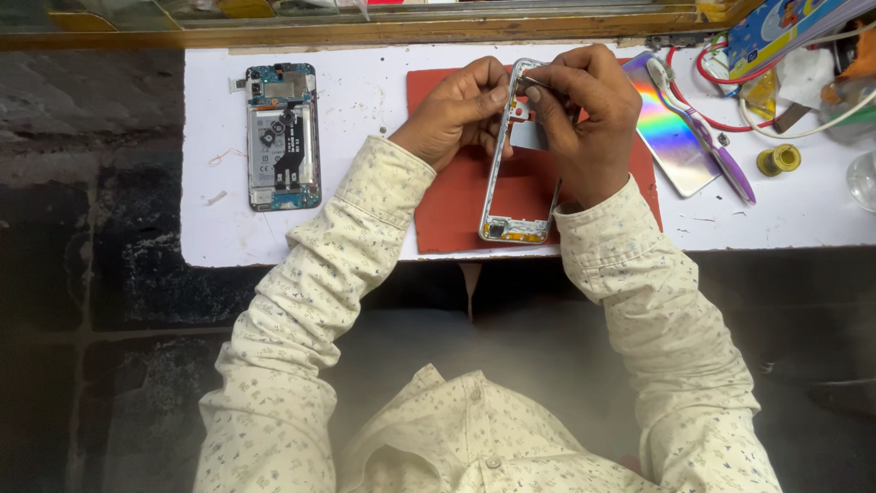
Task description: The person works on a disassembled smartphone midframe on a red mat, pressing and fitting small internal components into the frame by hand and repositioning the frame repeatedly. Near the end, the person uses a toothbrush to brush the frame and then holds it up while continuing to work on it.
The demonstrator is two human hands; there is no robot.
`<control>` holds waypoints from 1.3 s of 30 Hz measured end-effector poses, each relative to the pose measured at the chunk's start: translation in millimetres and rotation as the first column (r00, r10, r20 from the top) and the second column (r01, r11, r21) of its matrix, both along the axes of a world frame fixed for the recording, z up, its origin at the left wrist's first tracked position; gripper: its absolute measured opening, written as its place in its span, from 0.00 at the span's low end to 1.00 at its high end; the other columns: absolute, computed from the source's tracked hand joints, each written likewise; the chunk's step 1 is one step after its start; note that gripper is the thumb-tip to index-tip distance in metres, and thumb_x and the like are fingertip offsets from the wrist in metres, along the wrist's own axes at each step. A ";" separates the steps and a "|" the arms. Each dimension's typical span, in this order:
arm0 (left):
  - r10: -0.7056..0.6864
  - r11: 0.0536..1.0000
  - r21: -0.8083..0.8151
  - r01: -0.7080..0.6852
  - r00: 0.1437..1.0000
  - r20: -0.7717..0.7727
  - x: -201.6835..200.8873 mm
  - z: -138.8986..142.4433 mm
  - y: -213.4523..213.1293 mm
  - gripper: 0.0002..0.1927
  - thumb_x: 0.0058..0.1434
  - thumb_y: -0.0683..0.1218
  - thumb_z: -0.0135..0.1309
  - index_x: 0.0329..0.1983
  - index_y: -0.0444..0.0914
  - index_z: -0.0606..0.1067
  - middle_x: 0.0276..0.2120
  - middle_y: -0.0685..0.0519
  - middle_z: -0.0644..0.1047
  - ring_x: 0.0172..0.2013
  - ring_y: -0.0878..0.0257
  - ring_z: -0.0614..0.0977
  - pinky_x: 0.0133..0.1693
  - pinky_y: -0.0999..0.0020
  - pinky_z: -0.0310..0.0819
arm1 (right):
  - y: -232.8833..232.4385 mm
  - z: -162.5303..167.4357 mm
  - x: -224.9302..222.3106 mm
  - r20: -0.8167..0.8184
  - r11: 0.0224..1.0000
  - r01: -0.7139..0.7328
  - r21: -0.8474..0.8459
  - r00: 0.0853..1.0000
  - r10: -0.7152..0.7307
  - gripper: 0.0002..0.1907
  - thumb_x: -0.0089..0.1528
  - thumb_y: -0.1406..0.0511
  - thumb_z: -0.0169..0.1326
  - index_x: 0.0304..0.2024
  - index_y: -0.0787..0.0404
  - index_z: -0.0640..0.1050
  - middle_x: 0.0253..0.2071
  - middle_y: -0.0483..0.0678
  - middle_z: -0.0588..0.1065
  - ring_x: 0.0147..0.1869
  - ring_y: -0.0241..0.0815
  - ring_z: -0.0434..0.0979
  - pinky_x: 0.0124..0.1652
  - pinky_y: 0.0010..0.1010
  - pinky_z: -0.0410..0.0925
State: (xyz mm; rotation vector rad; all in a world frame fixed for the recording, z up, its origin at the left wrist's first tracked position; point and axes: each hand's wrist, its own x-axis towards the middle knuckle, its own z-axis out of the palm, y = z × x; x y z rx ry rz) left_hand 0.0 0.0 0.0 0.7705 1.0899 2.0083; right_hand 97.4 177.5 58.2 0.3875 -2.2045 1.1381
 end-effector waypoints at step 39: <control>0.002 1.000 0.030 -0.001 1.000 -0.024 5.1 7.6 -3.1 0.09 0.73 0.50 0.53 0.44 0.41 0.69 0.33 0.57 0.77 0.30 0.69 0.80 0.31 0.75 0.79 | -8.7 -5.0 10.3 -0.185 0.964 0.122 0.237 0.980 -0.079 0.11 0.62 0.78 0.63 0.45 0.65 0.79 0.41 0.50 0.70 0.44 0.45 0.71 0.41 0.33 0.67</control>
